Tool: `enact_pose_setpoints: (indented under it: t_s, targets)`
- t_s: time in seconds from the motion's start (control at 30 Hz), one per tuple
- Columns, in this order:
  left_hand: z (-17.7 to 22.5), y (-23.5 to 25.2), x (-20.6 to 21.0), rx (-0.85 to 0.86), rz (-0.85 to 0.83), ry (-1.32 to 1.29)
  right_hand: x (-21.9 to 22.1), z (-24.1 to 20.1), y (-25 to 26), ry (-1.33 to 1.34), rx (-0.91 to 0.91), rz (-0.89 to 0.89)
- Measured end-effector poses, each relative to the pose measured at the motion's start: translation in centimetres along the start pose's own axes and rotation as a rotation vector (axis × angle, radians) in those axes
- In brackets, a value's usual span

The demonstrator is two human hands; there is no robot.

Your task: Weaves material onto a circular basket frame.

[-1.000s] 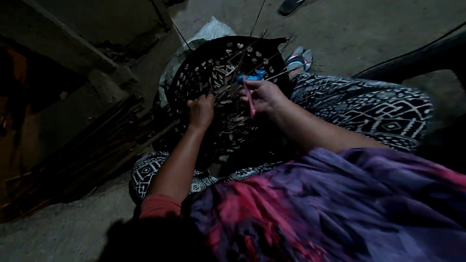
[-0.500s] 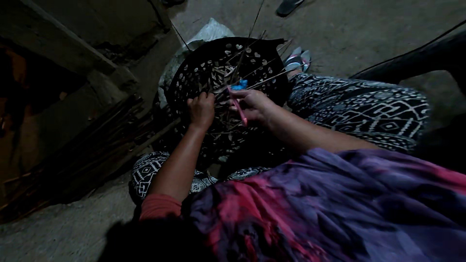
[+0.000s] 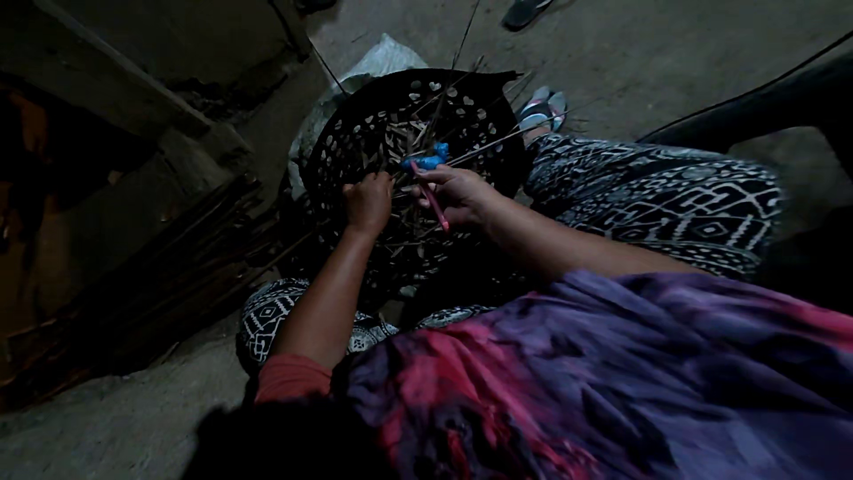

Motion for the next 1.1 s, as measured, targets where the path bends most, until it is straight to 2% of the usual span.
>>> enact_pose_setpoints:
  t_s: [0.17, 0.23, 0.33, 0.43, 0.5, 0.63, 0.9, 1.1]
  targets:
    - [-1.0, 0.2, -0.6, -0.084, -0.132, -0.043, -1.2, -1.7, 0.6, 0.052, -0.043, 0.085]
    - [-1.1, 0.3, -0.7, -0.114, -0.165, -0.029, -1.5, -2.3, 0.8, -0.013, -0.085, 0.117]
    - [-1.1, 0.4, -0.7, -0.121, -0.18, -0.044, -1.9, -2.4, 0.5, -0.393, -0.207, 0.071]
    - [-0.8, 0.7, -1.2, -0.154, -0.218, -0.091, -1.0, -0.7, -0.2, -0.576, -0.309, -0.022]
    - [-0.5, 0.8, -1.4, -0.183, -0.215, -0.118, -1.2, 0.2, 0.2, -0.844, -0.396, -0.049]
    - [0.4, 0.6, -2.1, -0.234, -0.22, -0.113, -0.1, 0.7, -1.1, -1.207, -0.431, -0.088]
    - [0.6, 0.6, -1.9, -0.262, -0.193, -0.112, 1.0, 1.5, -0.8, -1.336, -0.451, -0.076]
    - [0.9, 0.3, -1.6, -0.231, -0.182, -0.106, 1.8, 0.8, -0.7, -1.395, -0.359, 0.016]
Point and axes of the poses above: each hand's wrist, its own y-axis towards the middle knuckle, its own x-axis out of the palm, z = x × y, the point moved 1 cm from there along y, towards the middle knuckle, and after that the axes turned 2 degrees about -y, right-handed, at the moved point
